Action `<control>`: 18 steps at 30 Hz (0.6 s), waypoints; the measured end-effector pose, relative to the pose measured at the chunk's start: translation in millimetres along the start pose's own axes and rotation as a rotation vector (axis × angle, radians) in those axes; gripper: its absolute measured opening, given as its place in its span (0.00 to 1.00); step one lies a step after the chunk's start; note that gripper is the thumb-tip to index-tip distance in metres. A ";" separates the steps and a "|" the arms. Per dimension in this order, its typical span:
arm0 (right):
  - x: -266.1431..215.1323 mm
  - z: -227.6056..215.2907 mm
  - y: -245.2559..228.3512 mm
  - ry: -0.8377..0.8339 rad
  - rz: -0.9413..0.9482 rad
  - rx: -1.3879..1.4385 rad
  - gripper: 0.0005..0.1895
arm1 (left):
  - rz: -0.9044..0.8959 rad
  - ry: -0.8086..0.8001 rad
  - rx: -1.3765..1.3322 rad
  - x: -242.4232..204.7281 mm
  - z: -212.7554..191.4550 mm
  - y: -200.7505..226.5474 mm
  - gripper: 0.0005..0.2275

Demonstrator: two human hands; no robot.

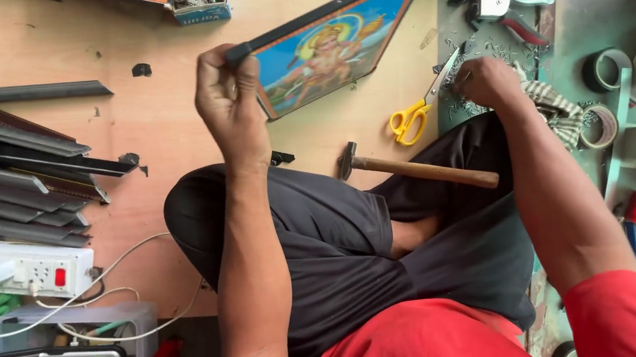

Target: The recorder is assembling and finishing picture frames, inserting small pins or nails into the back of frames to secure the pictures.

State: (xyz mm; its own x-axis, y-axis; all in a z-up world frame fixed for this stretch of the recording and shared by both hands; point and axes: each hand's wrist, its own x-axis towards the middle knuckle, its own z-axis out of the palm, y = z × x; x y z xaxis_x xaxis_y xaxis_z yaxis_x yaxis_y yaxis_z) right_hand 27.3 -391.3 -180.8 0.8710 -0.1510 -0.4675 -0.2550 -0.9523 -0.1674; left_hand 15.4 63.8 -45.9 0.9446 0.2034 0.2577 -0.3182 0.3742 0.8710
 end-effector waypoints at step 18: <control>-110.6 -68.6 -89.1 0.790 -0.411 0.385 0.04 | 0.289 -0.142 0.620 -4.7 7.4 54.3 0.06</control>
State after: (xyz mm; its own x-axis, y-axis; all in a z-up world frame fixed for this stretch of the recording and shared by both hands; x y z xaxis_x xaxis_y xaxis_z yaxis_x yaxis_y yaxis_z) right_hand -17.5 -307.9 -54.6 0.9180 -0.0943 0.3852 0.1344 -0.8398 -0.5260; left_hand -5.8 76.5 3.2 0.8438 0.0812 0.5305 -0.4934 -0.2716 0.8263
